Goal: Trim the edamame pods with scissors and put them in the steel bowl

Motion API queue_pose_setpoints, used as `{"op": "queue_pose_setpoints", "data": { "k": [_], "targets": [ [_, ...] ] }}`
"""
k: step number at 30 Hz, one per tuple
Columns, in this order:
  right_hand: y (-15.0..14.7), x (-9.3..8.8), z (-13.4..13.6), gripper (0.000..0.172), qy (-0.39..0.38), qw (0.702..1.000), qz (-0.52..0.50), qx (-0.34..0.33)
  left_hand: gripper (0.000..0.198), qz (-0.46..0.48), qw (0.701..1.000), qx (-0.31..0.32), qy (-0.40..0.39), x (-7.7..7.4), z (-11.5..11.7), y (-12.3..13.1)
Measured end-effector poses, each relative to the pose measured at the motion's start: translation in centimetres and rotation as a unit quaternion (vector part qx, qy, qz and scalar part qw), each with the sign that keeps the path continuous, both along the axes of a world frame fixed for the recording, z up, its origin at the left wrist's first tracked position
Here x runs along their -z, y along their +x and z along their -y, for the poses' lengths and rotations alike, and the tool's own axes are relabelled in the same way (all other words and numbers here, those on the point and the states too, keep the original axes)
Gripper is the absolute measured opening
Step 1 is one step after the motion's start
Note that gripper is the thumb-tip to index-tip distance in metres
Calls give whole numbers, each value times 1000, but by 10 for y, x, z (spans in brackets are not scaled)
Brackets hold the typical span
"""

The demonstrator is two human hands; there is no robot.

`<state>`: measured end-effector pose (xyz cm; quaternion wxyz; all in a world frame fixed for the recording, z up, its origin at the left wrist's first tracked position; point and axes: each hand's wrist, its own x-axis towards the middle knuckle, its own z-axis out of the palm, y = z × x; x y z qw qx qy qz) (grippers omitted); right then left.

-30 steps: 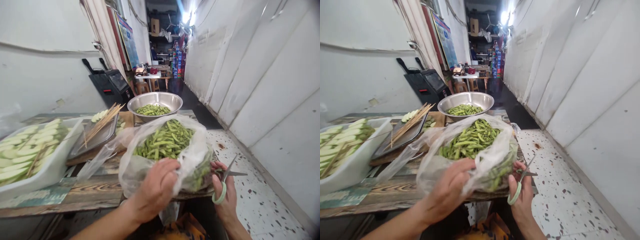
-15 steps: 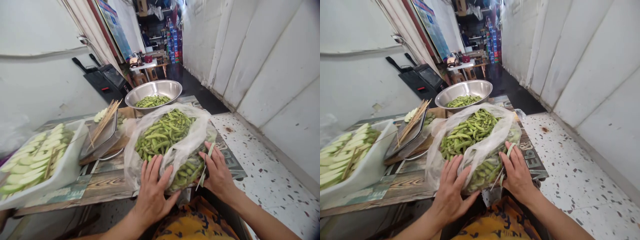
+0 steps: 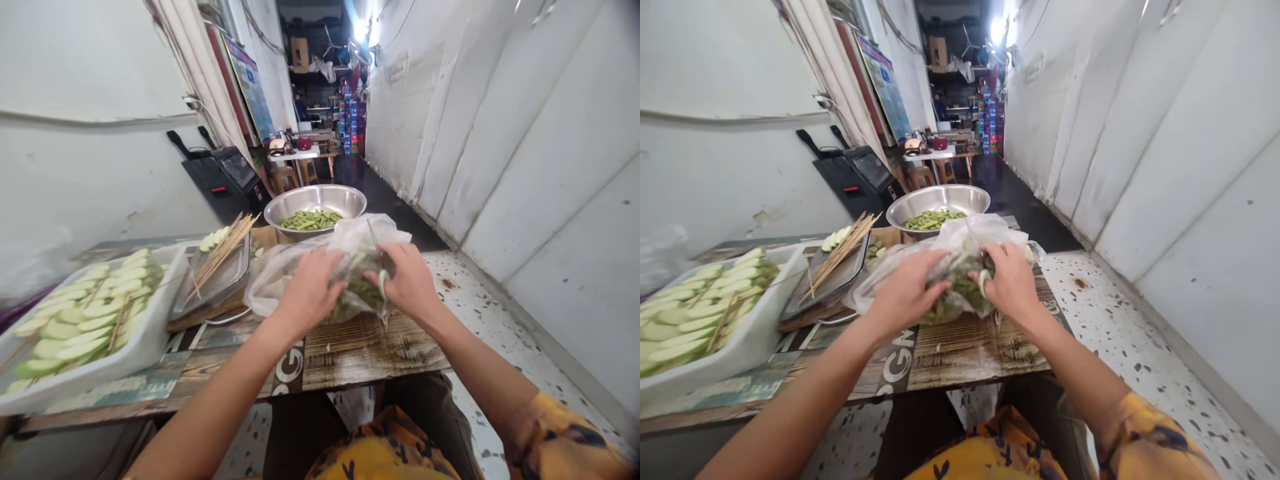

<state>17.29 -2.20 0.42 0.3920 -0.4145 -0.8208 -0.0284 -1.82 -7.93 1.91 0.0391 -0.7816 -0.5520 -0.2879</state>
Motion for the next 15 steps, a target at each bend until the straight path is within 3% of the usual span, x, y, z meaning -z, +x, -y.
{"op": "queue_pose_setpoints", "data": {
  "k": [4,7,10,13,15],
  "targets": [
    [23,46,31,28,-40,998,-41,-22,59,1,999,15,-33,42,27,13],
    [31,76,54,29,-56,995,-87,0,65,39,999,33,18,71,49,32],
    [20,79,53,29,-78,987,-141,31,48,103,988,43,109,79,56,51],
    [2,67,33,23,-82,977,-183,66,39,125,971,100,178,74,52,63],
    [-2,61,24,23,-94,974,-199,50,40,134,965,104,198,68,48,65]
  ]
}}
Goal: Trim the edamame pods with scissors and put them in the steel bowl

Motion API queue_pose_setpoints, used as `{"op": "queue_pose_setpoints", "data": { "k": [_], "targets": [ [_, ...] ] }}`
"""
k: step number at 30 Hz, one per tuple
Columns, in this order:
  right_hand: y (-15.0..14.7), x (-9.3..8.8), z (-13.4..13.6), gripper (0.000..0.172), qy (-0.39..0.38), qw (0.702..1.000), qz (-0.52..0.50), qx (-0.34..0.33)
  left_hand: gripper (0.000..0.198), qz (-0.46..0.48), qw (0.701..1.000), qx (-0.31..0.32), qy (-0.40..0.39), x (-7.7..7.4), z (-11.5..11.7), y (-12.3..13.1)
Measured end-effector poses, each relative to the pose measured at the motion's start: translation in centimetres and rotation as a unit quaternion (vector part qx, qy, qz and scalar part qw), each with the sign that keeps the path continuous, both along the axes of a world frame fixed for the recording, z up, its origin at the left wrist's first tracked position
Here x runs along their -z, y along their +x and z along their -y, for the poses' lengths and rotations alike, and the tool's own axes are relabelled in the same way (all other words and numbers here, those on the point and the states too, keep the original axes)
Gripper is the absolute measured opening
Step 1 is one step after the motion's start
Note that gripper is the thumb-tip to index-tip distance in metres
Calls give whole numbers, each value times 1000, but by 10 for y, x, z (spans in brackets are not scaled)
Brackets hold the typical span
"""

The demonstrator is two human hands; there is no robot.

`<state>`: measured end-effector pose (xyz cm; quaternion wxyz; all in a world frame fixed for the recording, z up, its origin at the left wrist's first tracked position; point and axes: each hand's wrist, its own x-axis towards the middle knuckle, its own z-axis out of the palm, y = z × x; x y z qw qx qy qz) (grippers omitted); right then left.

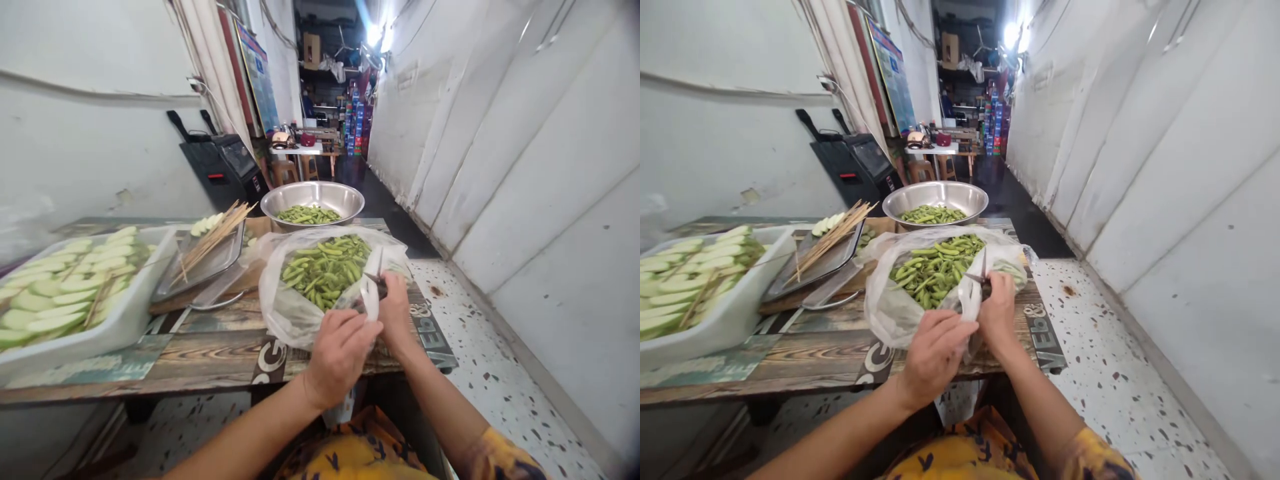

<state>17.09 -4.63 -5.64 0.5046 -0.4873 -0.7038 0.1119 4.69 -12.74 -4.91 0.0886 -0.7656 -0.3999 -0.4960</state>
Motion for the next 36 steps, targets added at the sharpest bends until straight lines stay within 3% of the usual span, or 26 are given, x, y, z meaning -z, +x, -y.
{"op": "queue_pose_setpoints", "data": {
  "k": [2,4,6,8,10,12,13,15,17,18,20,23,26,29,32,36],
  "targets": [
    [8,1,0,28,-33,997,-39,-66,46,10,1000,-26,-13,-3,-2,-2],
    [26,9,10,33,-94,982,-109,-122,50,-50,998,-25,-43,-2,-3,-5],
    [48,15,23,39,-144,970,-172,-93,43,-177,982,0,-70,6,-2,-8],
    [66,11,35,33,-147,967,-206,-15,36,-285,955,13,-82,17,-1,-9],
    [75,-5,45,26,-84,973,-209,53,33,-337,937,5,-88,28,0,-10],
    [70,-30,50,26,-16,971,-232,48,32,-349,931,4,-103,32,2,-9],
    [64,-43,51,27,-10,965,-261,7,33,-344,932,10,-116,30,3,-9],
    [45,-66,45,24,-72,941,-304,-129,33,-315,936,33,-157,19,7,-8],
    [21,-80,30,32,-170,892,-317,-273,38,-275,935,74,-211,0,13,-10],
    [9,-83,19,39,-208,874,-318,-304,42,-255,931,100,-239,-12,17,-13],
    [-11,-81,-6,42,-210,870,-335,-296,43,-211,921,153,-288,-36,20,-24],
    [-28,-66,-39,35,-162,892,-372,-198,37,-138,905,210,-343,-66,9,-47],
    [-29,-48,-51,28,-159,879,-418,-168,26,-29,930,161,-329,-82,-25,-65],
    [-23,-35,-43,26,-142,859,-456,-186,20,39,952,78,-292,-81,-67,-59],
    [-17,-30,-35,22,-98,844,-487,-204,17,-68,950,67,-297,-68,-97,-36],
    [-9,-27,-34,20,-67,845,-491,-202,16,-174,926,68,-327,-48,-113,-14]
  ]
}}
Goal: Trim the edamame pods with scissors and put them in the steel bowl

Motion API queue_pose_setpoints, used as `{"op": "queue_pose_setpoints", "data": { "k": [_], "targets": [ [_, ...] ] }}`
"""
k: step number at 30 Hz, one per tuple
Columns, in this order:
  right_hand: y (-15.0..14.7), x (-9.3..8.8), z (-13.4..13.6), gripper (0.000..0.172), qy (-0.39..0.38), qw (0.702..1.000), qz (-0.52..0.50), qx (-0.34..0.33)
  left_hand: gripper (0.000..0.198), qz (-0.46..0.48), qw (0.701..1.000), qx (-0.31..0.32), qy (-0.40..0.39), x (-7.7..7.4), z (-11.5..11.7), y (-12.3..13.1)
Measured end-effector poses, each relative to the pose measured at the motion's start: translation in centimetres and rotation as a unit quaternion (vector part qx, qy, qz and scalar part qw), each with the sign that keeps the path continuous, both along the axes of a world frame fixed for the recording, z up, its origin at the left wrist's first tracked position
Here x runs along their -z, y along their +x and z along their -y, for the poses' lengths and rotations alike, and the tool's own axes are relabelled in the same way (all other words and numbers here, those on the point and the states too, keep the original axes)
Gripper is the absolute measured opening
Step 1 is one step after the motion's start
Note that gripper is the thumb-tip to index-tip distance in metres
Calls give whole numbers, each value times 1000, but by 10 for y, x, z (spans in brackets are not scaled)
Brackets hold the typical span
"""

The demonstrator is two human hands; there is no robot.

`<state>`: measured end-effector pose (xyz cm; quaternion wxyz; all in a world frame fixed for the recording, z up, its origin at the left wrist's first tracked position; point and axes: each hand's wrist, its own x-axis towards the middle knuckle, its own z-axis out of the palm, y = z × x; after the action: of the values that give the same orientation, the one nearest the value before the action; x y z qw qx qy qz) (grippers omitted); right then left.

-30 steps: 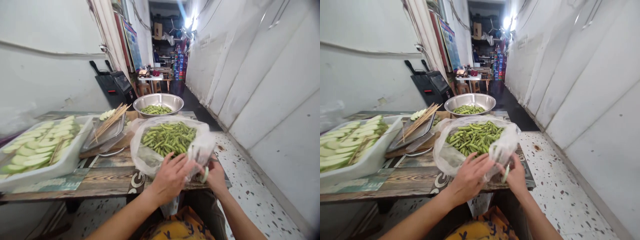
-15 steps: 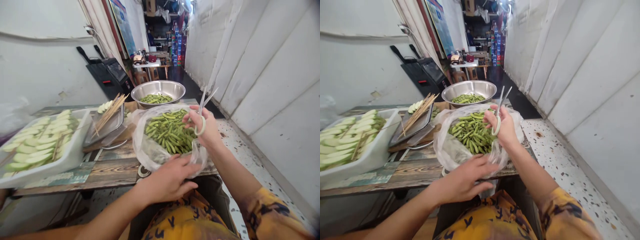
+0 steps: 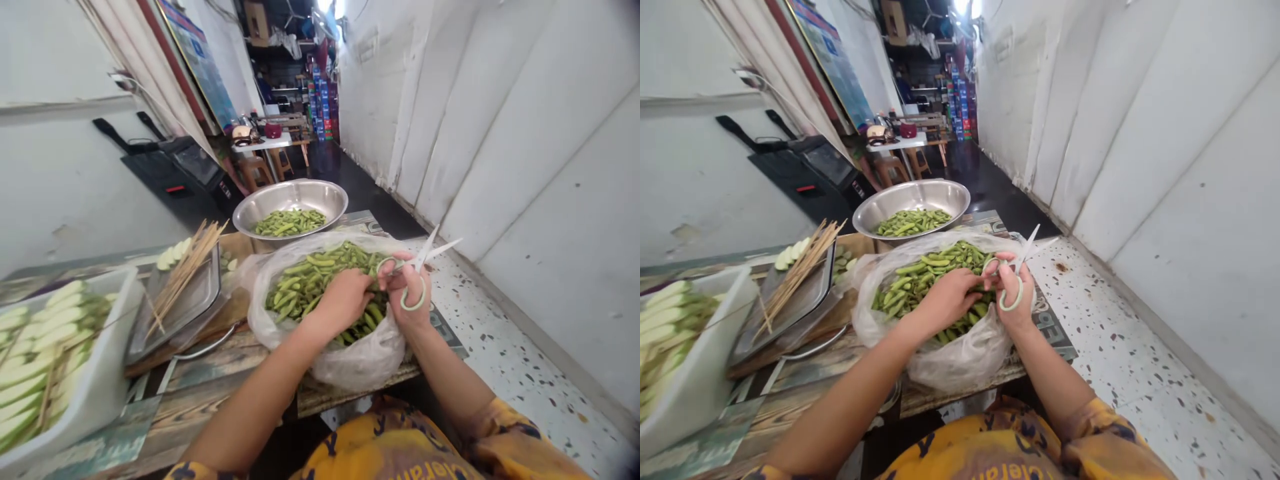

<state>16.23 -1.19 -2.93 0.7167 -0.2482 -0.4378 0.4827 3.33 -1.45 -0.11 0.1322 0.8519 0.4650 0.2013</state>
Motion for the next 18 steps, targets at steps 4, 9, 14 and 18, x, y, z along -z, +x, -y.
{"op": "queue_pose_setpoints", "data": {
  "k": [4,9,14,18],
  "targets": [
    [4,5,0,21,-19,999,5,33,17,90,995,-46,-2,12,-6,-7],
    [-1,9,2,32,-95,990,107,-22,22,377,908,-160,-85,21,-9,-33],
    [-4,-12,-23,42,-115,931,341,-66,23,595,768,-132,-194,26,-6,-45],
    [-2,-27,-46,35,-7,842,536,-58,30,633,733,-139,-205,26,-6,-46]
  ]
}}
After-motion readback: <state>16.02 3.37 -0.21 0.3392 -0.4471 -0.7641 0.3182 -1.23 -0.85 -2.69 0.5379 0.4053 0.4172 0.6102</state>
